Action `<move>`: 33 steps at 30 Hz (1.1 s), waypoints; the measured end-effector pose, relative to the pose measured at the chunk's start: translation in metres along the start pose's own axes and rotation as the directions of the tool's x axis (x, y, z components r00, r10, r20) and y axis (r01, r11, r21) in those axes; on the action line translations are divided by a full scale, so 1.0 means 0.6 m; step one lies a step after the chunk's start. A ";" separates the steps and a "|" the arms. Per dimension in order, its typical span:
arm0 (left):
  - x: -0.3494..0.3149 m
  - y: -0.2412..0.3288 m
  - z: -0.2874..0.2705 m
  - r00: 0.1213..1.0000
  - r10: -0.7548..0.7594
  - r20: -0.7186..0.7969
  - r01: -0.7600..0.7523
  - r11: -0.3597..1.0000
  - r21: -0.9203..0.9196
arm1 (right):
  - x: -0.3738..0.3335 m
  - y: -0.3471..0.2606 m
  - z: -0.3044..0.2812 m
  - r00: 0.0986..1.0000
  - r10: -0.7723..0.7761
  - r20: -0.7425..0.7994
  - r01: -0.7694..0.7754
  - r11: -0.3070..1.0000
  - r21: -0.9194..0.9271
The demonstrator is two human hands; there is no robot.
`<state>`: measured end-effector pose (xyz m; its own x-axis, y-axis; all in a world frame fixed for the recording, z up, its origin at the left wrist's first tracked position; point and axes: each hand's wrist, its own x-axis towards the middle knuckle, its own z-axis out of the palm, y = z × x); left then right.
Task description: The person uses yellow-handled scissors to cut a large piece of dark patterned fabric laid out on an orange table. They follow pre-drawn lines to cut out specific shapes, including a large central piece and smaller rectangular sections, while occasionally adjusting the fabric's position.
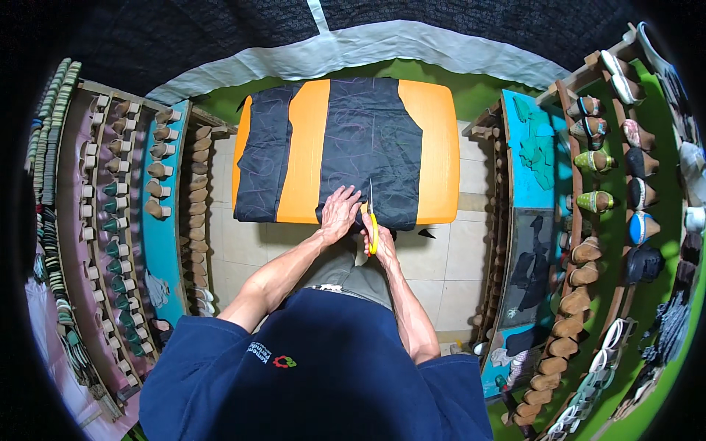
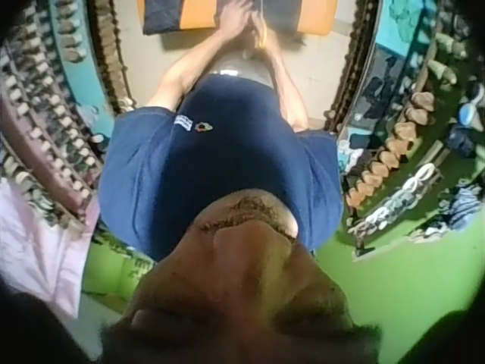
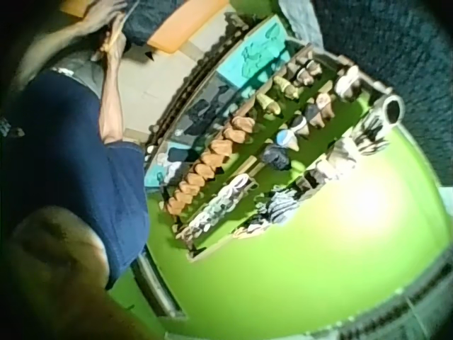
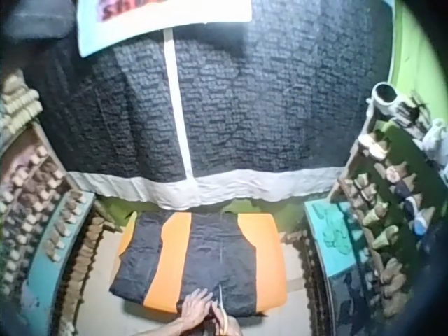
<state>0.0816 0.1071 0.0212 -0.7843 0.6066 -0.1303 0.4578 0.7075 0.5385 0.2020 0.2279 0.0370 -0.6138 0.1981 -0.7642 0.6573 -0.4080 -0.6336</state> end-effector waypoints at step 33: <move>-0.072 0.034 -0.068 0.992 0.119 0.049 -0.118 0.993 -0.021 | 0.030 -0.043 0.020 0.992 -0.073 -0.106 0.070 0.997 -0.027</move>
<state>0.1079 0.0802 0.0716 -0.7025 0.7037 -0.1063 0.5381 0.6230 0.5677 0.1685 0.2313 0.0412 -0.6105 0.3203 -0.7243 0.6242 -0.3684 -0.6890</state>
